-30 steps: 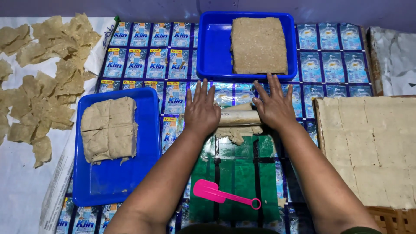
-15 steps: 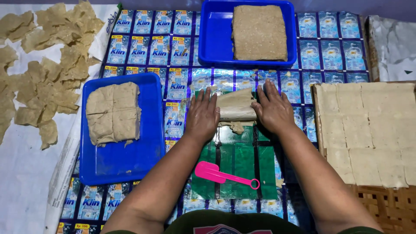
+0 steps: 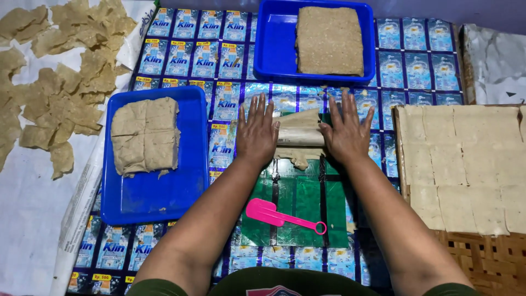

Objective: Slicing thin sheets from a block of food material and arranging them on a bamboo drying tray.

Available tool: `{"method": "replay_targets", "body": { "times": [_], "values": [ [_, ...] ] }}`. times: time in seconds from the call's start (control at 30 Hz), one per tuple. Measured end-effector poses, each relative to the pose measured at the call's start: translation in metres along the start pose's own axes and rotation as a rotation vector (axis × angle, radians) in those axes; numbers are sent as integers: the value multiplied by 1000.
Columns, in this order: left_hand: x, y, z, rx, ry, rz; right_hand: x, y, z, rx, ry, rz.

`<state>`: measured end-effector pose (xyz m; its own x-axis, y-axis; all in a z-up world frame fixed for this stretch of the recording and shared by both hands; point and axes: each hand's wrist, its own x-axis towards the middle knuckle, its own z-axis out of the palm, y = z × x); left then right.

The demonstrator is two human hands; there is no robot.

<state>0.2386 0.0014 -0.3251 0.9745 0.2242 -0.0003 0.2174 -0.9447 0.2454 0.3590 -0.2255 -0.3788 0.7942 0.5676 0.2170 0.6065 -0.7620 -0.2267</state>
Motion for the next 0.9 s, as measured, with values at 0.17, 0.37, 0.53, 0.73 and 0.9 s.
{"method": "replay_targets", "body": {
  "times": [0.17, 0.37, 0.53, 0.73, 0.9],
  "values": [
    [53, -4, -9, 20, 61, -32, 49, 11, -2, 5, 185, -19],
    [97, -15, 3, 24, 84, -51, 94, 17, -5, -62, 354, -126],
    [78, -13, 1, -56, 10, -84, 88, 15, -2, 30, -102, 15],
    [47, -6, -4, -70, 0, -44, 54, 6, -6, 16, -275, 51],
    [17, -2, -5, -69, -15, -15, 23, -6, -16, -23, -281, 34]
  ]
}}
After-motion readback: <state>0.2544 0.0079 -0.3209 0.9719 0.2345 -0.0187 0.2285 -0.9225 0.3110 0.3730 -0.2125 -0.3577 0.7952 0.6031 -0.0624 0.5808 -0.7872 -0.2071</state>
